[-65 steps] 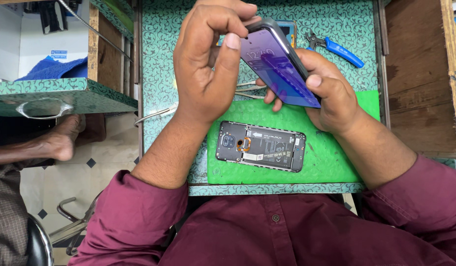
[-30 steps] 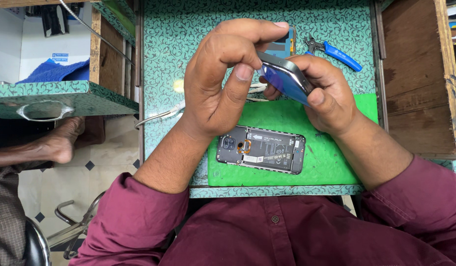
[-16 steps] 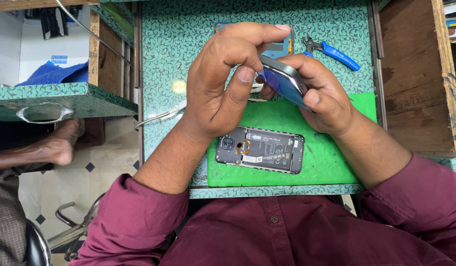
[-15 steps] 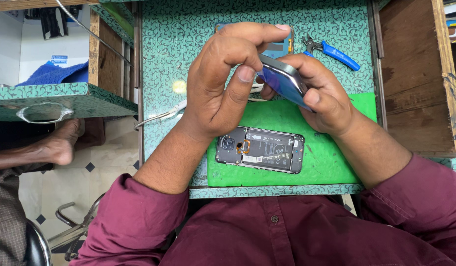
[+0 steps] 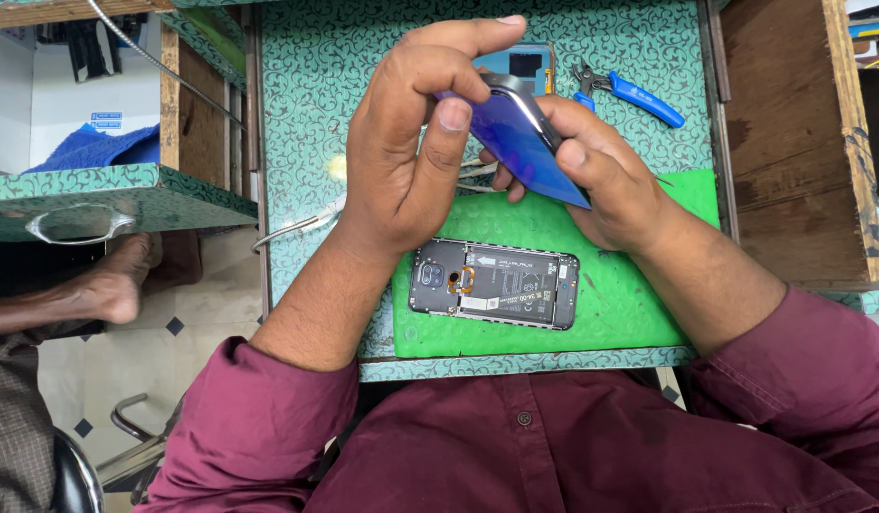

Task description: The person repairs a disassembled smartphone on a green mat, using tweezers and a screwdriver to reconnect internal flex cables and secure components inside the phone body. They then align the back cover, press it into place, and power the phone on to check the screen.

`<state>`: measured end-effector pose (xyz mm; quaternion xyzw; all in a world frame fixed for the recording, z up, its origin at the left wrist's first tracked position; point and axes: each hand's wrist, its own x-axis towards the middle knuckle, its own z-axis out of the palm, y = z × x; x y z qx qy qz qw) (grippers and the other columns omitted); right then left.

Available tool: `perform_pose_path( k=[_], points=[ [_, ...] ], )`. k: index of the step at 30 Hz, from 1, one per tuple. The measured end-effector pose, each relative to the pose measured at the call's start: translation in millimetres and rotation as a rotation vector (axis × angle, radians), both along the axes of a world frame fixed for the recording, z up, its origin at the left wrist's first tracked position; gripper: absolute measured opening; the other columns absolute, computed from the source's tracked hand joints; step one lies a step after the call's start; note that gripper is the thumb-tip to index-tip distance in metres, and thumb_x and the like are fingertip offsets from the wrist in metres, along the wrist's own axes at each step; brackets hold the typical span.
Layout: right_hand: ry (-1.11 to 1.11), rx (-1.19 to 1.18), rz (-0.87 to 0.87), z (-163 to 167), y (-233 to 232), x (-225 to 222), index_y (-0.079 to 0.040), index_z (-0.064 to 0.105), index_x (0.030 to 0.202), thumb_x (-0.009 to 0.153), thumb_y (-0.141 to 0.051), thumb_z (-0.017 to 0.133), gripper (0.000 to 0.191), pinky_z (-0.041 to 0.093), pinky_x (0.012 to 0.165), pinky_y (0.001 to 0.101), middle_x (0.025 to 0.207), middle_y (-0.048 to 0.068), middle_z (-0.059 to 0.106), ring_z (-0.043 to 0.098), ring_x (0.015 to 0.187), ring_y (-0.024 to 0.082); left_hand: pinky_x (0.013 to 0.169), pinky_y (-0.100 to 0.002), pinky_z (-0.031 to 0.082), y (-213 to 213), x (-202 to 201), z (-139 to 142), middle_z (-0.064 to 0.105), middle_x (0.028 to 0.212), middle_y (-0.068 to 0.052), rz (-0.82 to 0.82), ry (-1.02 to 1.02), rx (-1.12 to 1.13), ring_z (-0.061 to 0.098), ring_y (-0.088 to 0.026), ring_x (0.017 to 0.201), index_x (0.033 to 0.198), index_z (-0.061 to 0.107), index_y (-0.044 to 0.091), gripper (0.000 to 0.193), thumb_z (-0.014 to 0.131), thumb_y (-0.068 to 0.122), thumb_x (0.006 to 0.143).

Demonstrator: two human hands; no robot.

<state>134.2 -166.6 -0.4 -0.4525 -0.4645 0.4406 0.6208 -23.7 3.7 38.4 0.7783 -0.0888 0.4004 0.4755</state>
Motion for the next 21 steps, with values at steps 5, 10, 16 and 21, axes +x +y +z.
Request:
perform_pose_path(
  k=[5,10,16,21],
  points=[
    [-0.034,-0.029,-0.001,2.8,1.3,-0.7,0.002,0.049,0.145,0.104,-0.058,0.055,0.073,0.054,0.096,0.0345,0.130,0.014,0.061,0.063,0.113,0.021,0.099,-0.027,0.052,0.2,-0.4,-1.9,0.061,0.142,-0.016,-0.012,0.012,-0.031,0.061,-0.015,0.118,0.117,0.049,0.007,0.023,0.043,0.028,0.121],
    [-0.022,-0.038,-0.025,2.2,2.0,-1.3,0.001,0.048,0.145,0.105,-0.050,0.055,0.065,0.053,0.094,0.0331,0.127,0.013,0.062,0.062,0.110,0.019,0.100,-0.026,0.048,0.5,2.9,-4.8,0.061,0.141,-0.017,-0.038,0.034,-0.072,0.061,-0.014,0.116,0.115,0.045,0.006,0.024,0.041,0.029,0.121],
    [0.009,-0.047,-0.060,0.8,4.3,-2.2,0.001,0.049,0.144,0.105,-0.042,0.054,0.058,0.054,0.091,0.0318,0.124,0.012,0.063,0.063,0.106,0.017,0.098,-0.024,0.048,2.5,5.4,-10.6,0.061,0.141,-0.017,-0.088,0.063,-0.151,0.057,-0.009,0.105,0.116,0.040,0.006,0.024,0.041,0.030,0.122],
    [0.043,-0.072,-0.068,3.1,3.8,-2.9,0.002,0.051,0.144,0.105,-0.044,0.053,0.060,0.054,0.091,0.0322,0.121,0.013,0.065,0.063,0.103,0.017,0.106,-0.026,0.046,4.2,7.3,-13.6,0.061,0.141,-0.019,-0.135,0.056,-0.205,0.058,-0.012,0.119,0.121,0.040,0.006,0.024,0.040,0.029,0.122]
  ],
)
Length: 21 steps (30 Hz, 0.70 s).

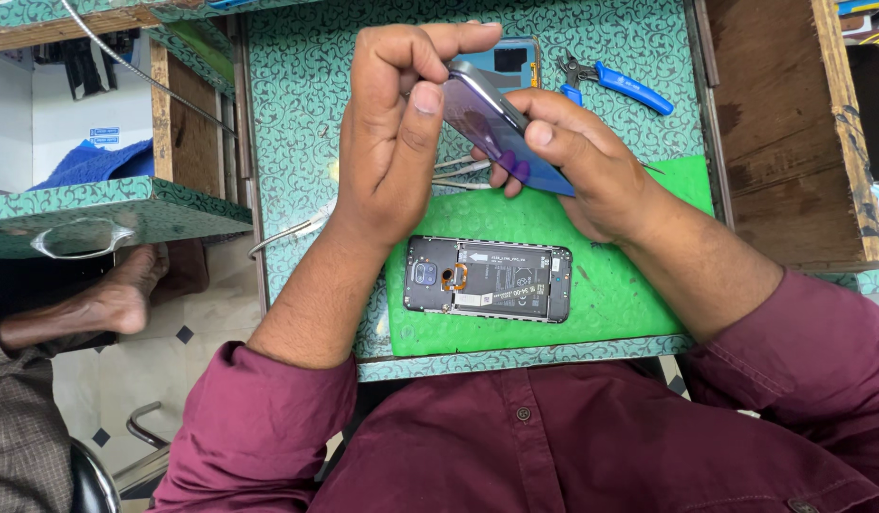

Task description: The person repairs a disassembled smartphone on a green mat, using tweezers and a screwdriver to reconnect internal flex cables and secure components inside the phone body. They then align the back cover, press it into place, and power the phone on to check the screen.

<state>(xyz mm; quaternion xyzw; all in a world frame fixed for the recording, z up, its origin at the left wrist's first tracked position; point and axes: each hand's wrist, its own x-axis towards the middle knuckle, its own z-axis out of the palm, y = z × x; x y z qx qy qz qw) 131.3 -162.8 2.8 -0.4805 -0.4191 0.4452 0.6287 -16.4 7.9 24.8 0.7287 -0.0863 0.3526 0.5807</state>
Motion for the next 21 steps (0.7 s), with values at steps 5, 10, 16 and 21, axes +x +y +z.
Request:
perform_pose_path(
  k=[5,10,16,21],
  points=[
    [0.005,-0.009,0.026,3.1,1.2,5.1,0.005,0.056,0.138,0.106,-0.052,0.052,0.065,0.058,0.091,0.0361,0.122,0.017,0.067,0.067,0.102,0.021,0.108,-0.027,0.047,2.1,1.0,-1.9,0.061,0.138,-0.019,0.033,0.022,0.023,0.061,-0.014,0.124,0.128,0.042,0.005,0.023,0.039,0.028,0.123],
    [0.036,0.008,0.048,4.0,-0.9,7.5,0.006,0.056,0.137,0.108,-0.055,0.051,0.068,0.059,0.094,0.0390,0.123,0.020,0.068,0.070,0.104,0.025,0.108,-0.027,0.047,3.1,0.4,-3.7,0.059,0.143,-0.019,0.000,0.022,0.026,0.059,-0.012,0.119,0.133,0.041,0.005,0.024,0.038,0.027,0.124],
    [0.088,0.012,0.041,2.8,0.5,7.5,0.005,0.059,0.136,0.106,-0.055,0.048,0.068,0.059,0.093,0.0374,0.122,0.018,0.070,0.071,0.101,0.024,0.110,-0.026,0.047,1.1,-0.5,-3.5,0.057,0.147,-0.019,-0.021,0.025,0.018,0.059,-0.012,0.121,0.135,0.041,0.005,0.023,0.040,0.026,0.126],
    [0.092,-0.026,-0.008,-0.3,-1.5,5.9,0.006,0.059,0.133,0.107,-0.051,0.050,0.063,0.059,0.092,0.0389,0.120,0.020,0.069,0.069,0.099,0.025,0.110,-0.027,0.046,-1.0,-2.1,-3.9,0.057,0.147,-0.019,-0.021,0.029,0.011,0.059,-0.013,0.123,0.133,0.040,0.005,0.021,0.041,0.025,0.125]
  ],
)
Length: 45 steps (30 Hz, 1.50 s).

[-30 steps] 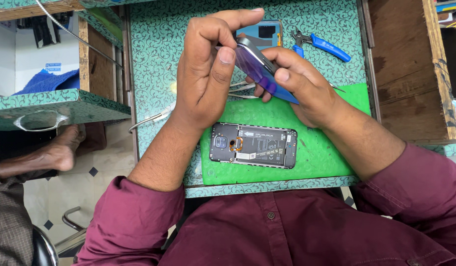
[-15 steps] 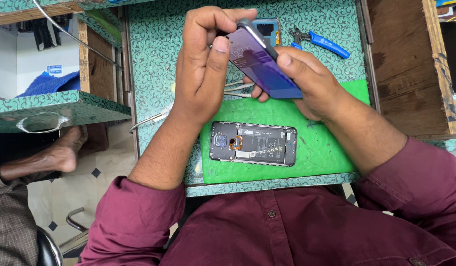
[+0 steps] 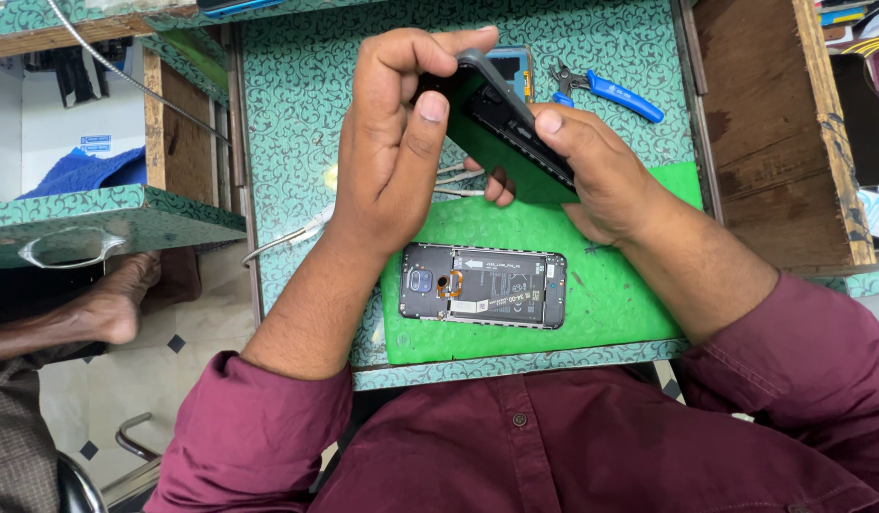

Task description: The person repairs a disassembled smartphone on a green mat, using tweezers and a screwdriver to reconnect internal flex cables and secure components inside the phone body. They then align the back cover, press it into place, and power the phone on to check the screen.

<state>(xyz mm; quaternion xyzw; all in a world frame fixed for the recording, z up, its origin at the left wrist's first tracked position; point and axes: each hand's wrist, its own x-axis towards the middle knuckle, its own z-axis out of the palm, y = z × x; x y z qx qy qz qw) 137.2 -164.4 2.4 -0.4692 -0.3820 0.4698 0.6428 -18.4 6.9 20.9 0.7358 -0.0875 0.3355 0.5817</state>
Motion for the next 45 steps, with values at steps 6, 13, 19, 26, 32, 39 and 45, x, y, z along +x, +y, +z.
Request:
perform_pose_path(
  k=[6,13,19,26,32,39,45],
  points=[
    [-0.002,-0.002,-0.020,-3.1,0.6,-2.2,0.005,0.059,0.130,0.106,-0.051,0.051,0.061,0.058,0.091,0.0383,0.118,0.019,0.068,0.068,0.099,0.024,0.110,-0.027,0.047,1.0,0.7,-1.6,0.058,0.148,-0.019,-0.018,-0.008,-0.011,0.057,-0.012,0.121,0.133,0.039,0.005,0.020,0.042,0.024,0.126],
    [-0.061,-0.006,-0.011,-1.8,1.1,-2.5,0.005,0.059,0.130,0.105,-0.052,0.048,0.063,0.058,0.092,0.0378,0.118,0.017,0.068,0.068,0.099,0.023,0.108,-0.027,0.047,0.6,0.6,2.2,0.060,0.144,-0.021,0.016,-0.022,0.017,0.060,-0.013,0.121,0.125,0.042,0.005,0.019,0.041,0.024,0.123],
    [-0.094,-0.014,-0.006,-0.9,1.2,-1.8,0.006,0.060,0.132,0.104,-0.052,0.048,0.065,0.058,0.092,0.0379,0.117,0.018,0.069,0.069,0.098,0.024,0.107,-0.026,0.048,1.2,-0.8,1.8,0.061,0.146,-0.021,0.007,-0.009,0.010,0.061,-0.012,0.115,0.127,0.042,0.004,0.021,0.040,0.025,0.125],
    [-0.102,-0.014,-0.001,-0.4,1.1,-1.4,0.006,0.058,0.135,0.104,-0.053,0.047,0.067,0.058,0.093,0.0383,0.120,0.019,0.070,0.069,0.099,0.024,0.109,-0.027,0.047,1.1,0.1,1.7,0.060,0.146,-0.023,-0.007,-0.023,0.006,0.061,-0.013,0.118,0.127,0.041,0.005,0.021,0.040,0.025,0.126],
    [-0.106,0.019,0.021,0.7,-0.3,0.6,0.007,0.057,0.136,0.108,-0.054,0.045,0.069,0.059,0.094,0.0396,0.122,0.021,0.069,0.071,0.101,0.027,0.114,-0.030,0.045,-1.4,0.1,5.4,0.056,0.147,-0.023,-0.029,-0.030,-0.046,0.054,-0.018,0.135,0.132,0.040,0.003,0.026,0.042,0.027,0.122],
    [-0.030,0.039,0.071,4.9,-3.5,-0.4,0.010,0.057,0.137,0.109,-0.056,0.043,0.073,0.060,0.094,0.0411,0.122,0.023,0.069,0.073,0.100,0.029,0.121,-0.029,0.040,-3.1,-0.7,6.2,0.048,0.159,-0.022,-0.058,-0.040,-0.050,0.049,-0.019,0.142,0.144,0.038,0.003,0.031,0.043,0.027,0.124],
    [-0.029,0.068,0.072,4.5,-2.1,-1.6,0.009,0.054,0.139,0.110,-0.056,0.045,0.072,0.059,0.094,0.0402,0.125,0.022,0.067,0.070,0.103,0.027,0.119,-0.029,0.042,-3.5,-2.4,7.6,0.048,0.159,-0.021,-0.042,-0.023,-0.022,0.050,-0.018,0.140,0.142,0.040,0.004,0.029,0.043,0.026,0.124]
  ],
)
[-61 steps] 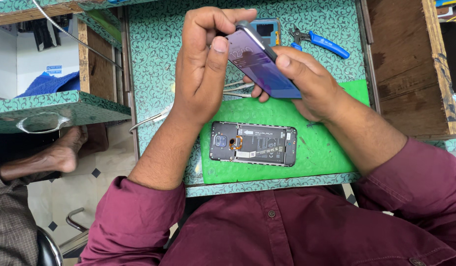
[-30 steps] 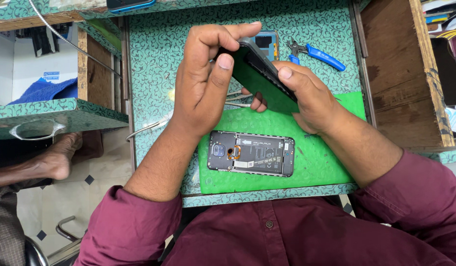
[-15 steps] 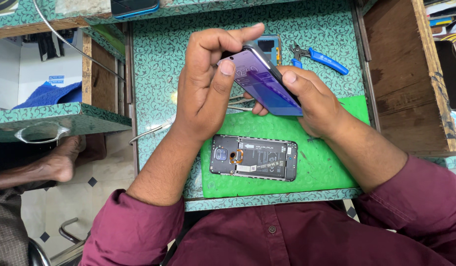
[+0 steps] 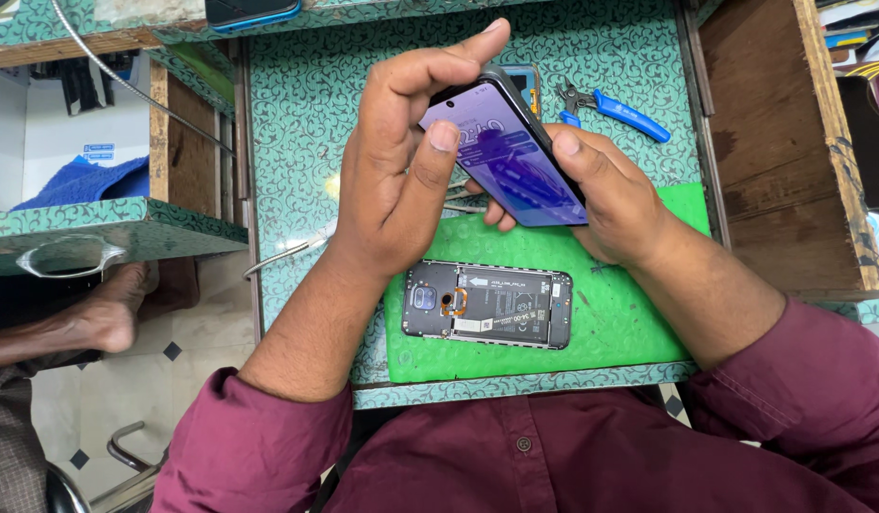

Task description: The person repairs a disassembled smartphone on a green mat, using tweezers and a screwdriver to reconnect internal flex cables and secure components inside the phone body. They then align the back cover, press it into place, and power the phone on to check the screen.

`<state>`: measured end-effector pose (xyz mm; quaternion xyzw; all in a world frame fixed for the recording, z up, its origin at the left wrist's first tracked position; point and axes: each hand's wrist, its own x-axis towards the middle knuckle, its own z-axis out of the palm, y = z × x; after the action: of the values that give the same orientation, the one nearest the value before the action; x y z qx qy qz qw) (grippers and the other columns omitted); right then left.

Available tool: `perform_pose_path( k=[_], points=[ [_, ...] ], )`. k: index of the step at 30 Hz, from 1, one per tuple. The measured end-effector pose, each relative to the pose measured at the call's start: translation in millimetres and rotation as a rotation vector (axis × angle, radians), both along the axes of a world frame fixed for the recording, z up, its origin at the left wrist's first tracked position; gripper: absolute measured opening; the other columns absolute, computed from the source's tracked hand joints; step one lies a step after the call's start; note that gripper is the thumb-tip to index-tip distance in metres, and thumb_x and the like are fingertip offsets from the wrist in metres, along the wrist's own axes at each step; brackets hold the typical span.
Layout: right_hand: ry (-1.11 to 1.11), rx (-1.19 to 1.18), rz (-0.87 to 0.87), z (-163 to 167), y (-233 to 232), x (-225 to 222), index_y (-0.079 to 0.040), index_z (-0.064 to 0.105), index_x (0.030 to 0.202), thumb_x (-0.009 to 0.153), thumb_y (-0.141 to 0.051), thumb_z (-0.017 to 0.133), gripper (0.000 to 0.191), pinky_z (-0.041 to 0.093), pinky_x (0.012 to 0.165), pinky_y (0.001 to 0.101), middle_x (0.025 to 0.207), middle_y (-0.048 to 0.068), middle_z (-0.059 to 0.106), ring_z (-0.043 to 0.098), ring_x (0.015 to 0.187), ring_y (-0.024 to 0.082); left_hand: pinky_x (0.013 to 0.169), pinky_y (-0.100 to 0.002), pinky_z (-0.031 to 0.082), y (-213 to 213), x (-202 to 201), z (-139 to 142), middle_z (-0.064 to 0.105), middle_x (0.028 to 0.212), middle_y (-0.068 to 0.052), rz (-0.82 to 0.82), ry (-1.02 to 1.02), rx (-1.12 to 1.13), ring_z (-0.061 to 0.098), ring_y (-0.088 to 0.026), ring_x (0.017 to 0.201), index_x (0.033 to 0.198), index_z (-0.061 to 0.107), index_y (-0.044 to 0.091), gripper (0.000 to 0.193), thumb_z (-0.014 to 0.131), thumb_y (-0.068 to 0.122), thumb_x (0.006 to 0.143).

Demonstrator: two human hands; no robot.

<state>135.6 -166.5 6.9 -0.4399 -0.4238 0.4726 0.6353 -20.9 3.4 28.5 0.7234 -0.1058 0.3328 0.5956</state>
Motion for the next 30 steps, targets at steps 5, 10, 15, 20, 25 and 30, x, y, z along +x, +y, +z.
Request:
perform_pose_path(
  k=[5,10,15,20,25,30],
  points=[
    [-0.036,-0.003,-0.017,-0.7,-1.2,-0.3,0.008,0.055,0.137,0.109,-0.059,0.047,0.073,0.058,0.094,0.0386,0.120,0.019,0.067,0.069,0.103,0.025,0.110,-0.028,0.049,-0.3,-1.0,1.0,0.052,0.156,-0.018,0.074,0.017,0.081,0.060,-0.013,0.122,0.137,0.043,0.006,0.027,0.046,0.028,0.122],
    [-0.068,-0.005,-0.032,-0.1,-0.3,0.0,0.007,0.057,0.135,0.108,-0.059,0.047,0.072,0.058,0.093,0.0370,0.116,0.017,0.068,0.068,0.101,0.023,0.106,-0.027,0.051,-0.4,-1.0,4.7,0.056,0.152,-0.017,0.128,0.018,0.139,0.061,-0.013,0.120,0.133,0.044,0.007,0.024,0.046,0.028,0.122],
    [-0.101,-0.006,-0.036,-0.5,-0.3,-0.5,0.008,0.059,0.131,0.109,-0.056,0.046,0.069,0.058,0.093,0.0363,0.113,0.018,0.068,0.068,0.100,0.023,0.092,-0.024,0.054,-1.2,-2.1,6.1,0.061,0.145,-0.016,0.140,0.032,0.124,0.066,-0.011,0.109,0.128,0.044,0.006,0.021,0.046,0.027,0.121],
    [-0.122,0.004,-0.031,-1.6,-0.5,0.7,0.008,0.059,0.131,0.109,-0.055,0.047,0.067,0.058,0.092,0.0359,0.113,0.018,0.069,0.069,0.100,0.023,0.088,-0.022,0.053,-0.9,-3.2,6.9,0.063,0.141,-0.014,0.136,0.031,0.132,0.065,-0.009,0.105,0.127,0.043,0.007,0.020,0.044,0.026,0.123],
    [-0.115,0.008,-0.032,-1.6,-0.2,1.0,0.009,0.059,0.132,0.110,-0.054,0.048,0.067,0.059,0.092,0.0365,0.115,0.018,0.069,0.070,0.100,0.024,0.089,-0.023,0.052,-1.2,-3.9,7.7,0.064,0.139,-0.014,0.150,0.042,0.142,0.066,-0.010,0.108,0.125,0.044,0.006,0.021,0.043,0.027,0.122],
    [-0.070,0.008,-0.030,-0.1,-1.4,1.0,0.008,0.056,0.136,0.110,-0.055,0.047,0.069,0.060,0.092,0.0384,0.122,0.019,0.068,0.070,0.103,0.026,0.104,-0.026,0.049,-1.2,-1.7,7.2,0.060,0.144,-0.018,0.098,0.029,0.090,0.062,-0.013,0.120,0.130,0.043,0.005,0.025,0.042,0.028,0.123]
  ],
)
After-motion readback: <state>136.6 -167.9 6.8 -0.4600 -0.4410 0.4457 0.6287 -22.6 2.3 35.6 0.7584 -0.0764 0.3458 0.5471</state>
